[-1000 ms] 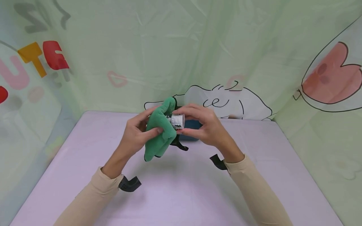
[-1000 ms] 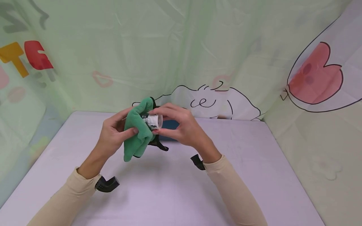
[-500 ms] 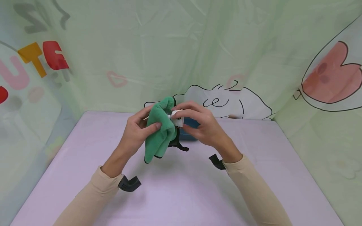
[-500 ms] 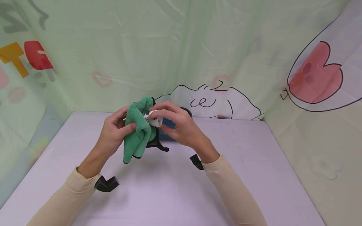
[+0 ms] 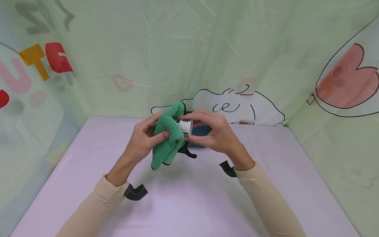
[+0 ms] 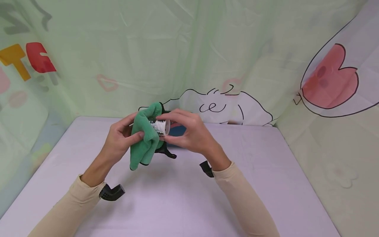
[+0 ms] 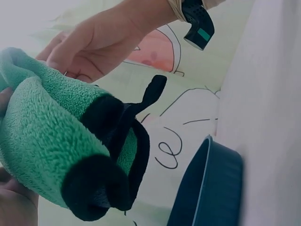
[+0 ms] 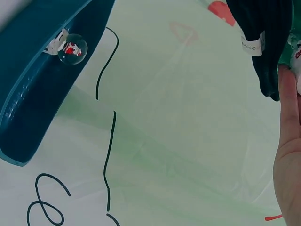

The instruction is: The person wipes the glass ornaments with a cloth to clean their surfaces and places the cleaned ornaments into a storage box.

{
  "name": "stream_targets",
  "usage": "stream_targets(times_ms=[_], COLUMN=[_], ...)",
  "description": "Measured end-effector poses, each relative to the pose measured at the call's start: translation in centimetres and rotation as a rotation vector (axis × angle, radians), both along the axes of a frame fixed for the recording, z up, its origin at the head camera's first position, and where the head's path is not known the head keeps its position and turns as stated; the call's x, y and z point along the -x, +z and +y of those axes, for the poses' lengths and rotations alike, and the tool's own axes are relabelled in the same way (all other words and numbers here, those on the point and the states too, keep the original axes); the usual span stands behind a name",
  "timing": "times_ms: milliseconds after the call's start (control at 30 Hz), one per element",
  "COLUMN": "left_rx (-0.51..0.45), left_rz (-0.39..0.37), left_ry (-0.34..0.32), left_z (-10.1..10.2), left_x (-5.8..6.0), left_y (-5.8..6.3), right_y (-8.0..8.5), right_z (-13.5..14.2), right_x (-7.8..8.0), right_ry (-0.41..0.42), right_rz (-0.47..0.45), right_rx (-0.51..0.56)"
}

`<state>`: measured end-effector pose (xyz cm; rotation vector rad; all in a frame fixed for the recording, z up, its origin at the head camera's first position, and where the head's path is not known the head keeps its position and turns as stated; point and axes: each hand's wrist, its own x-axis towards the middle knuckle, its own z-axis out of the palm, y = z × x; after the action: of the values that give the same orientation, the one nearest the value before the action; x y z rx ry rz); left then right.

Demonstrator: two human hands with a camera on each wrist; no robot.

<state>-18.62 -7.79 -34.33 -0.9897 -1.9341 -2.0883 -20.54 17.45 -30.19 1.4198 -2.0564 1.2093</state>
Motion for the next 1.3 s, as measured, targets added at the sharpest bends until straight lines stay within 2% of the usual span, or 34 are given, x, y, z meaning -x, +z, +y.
stream_targets(times_ms=[133,433,700,833,933,1133,1300], left_rx=[-0.001,0.018,0.167,0.18,0.159,0.075,0.043], left_rz=[0.071,0.199,0.375,0.414,0.394,0.247,0.174], left_ry=[-0.002,-0.002,0.106,0.136,0.128,0.06,0.082], left_z=[0.2,0.6,1.0,1.1,1.1,1.0,0.7], left_x=[0.1,0.1,0.3,0.3,0.3,0.1,0.0], left_y=[-0.1,-0.3,-0.5,-0.4,-0.3,-0.2,-0.1], right_y=[0.1,0.1,-0.1,0.0,0.0,0.0,0.0], right_z=[0.1,0.1,0.2,0.2,0.3,0.4,0.3], right_x=[0.0,-0.1,-0.1,-0.1,-0.1,0.0,0.1], right_ry=[-0.005,-0.059,-0.129,-0.123,-0.097,-0.04,-0.001], right_rz=[-0.052,-0.094,-0.136,-0.133,-0.135,-0.127,-0.109], right_rx=[0.016,0.011,0.006,0.008,0.014,0.021,0.04])
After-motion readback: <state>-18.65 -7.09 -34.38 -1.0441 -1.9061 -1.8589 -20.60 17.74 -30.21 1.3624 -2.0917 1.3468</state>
